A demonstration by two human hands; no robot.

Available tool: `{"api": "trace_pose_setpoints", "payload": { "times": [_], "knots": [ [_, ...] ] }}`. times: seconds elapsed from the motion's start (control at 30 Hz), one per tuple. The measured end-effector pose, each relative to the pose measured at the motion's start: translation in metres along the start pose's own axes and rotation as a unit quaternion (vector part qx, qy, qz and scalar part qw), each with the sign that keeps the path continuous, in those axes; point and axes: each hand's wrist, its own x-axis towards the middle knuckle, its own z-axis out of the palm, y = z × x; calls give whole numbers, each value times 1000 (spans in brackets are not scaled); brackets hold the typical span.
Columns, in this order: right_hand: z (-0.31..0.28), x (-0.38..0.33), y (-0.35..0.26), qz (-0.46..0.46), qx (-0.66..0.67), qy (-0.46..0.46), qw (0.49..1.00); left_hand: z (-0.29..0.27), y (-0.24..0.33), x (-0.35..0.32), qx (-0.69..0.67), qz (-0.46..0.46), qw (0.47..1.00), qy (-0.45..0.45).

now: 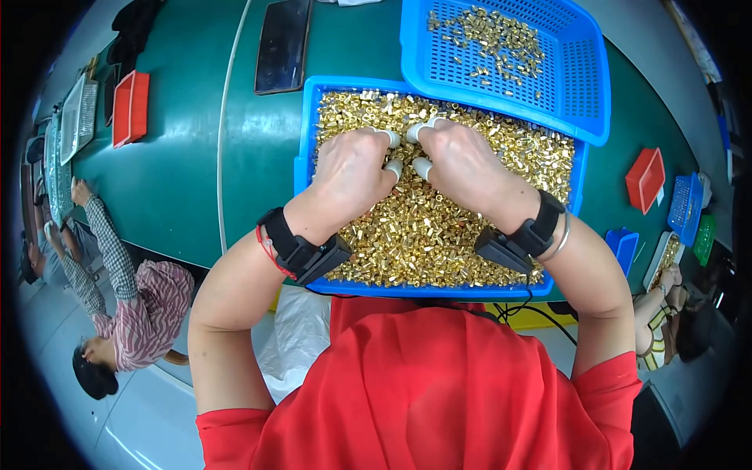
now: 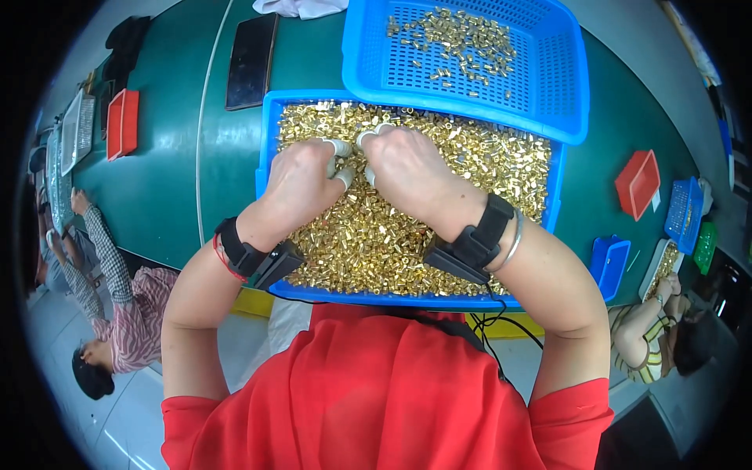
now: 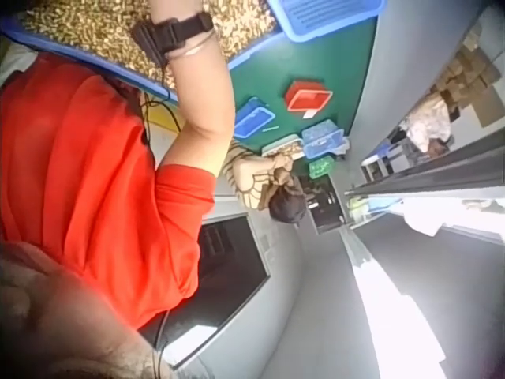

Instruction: The person picks up small gold-colored metal parts from a blue tray, inspects them, and places some into a blue basket while returning others to the tray.

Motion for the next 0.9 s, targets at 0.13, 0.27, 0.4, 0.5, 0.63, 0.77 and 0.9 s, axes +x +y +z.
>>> {"api": "trace_pose_setpoints", "payload": {
  "times": [0.13, 0.27, 0.4, 0.5, 0.63, 0.77, 0.9],
  "knots": [
    [-2, 2, -7, 23, -10, -18, 1000, 1, 0, 1, -5, 15, 1000, 13],
    [-10, 9, -6, 27, 12, -62, 998, -6, 1, 3, -19, 15, 1000, -3],
    [-15, 9, -3, 30, 43, -76, 996, -13, 0, 7, -13, 9, 999, -50],
    [-12, 8, -5, 37, 50, -69, 996, -13, -2, 8, -14, 22, 998, -57],
    [-10, 7, -4, 42, 45, -53, 997, -14, -1, 6, -26, 10, 999, -47],
    [-8, 10, 3, 33, 54, -49, 997, -6, -5, 3, -34, 17, 999, -26],
    [-5, 5, 2, 30, 53, -48, 997, -1, -7, -3, -38, 30, 999, 4]
  ]
}}
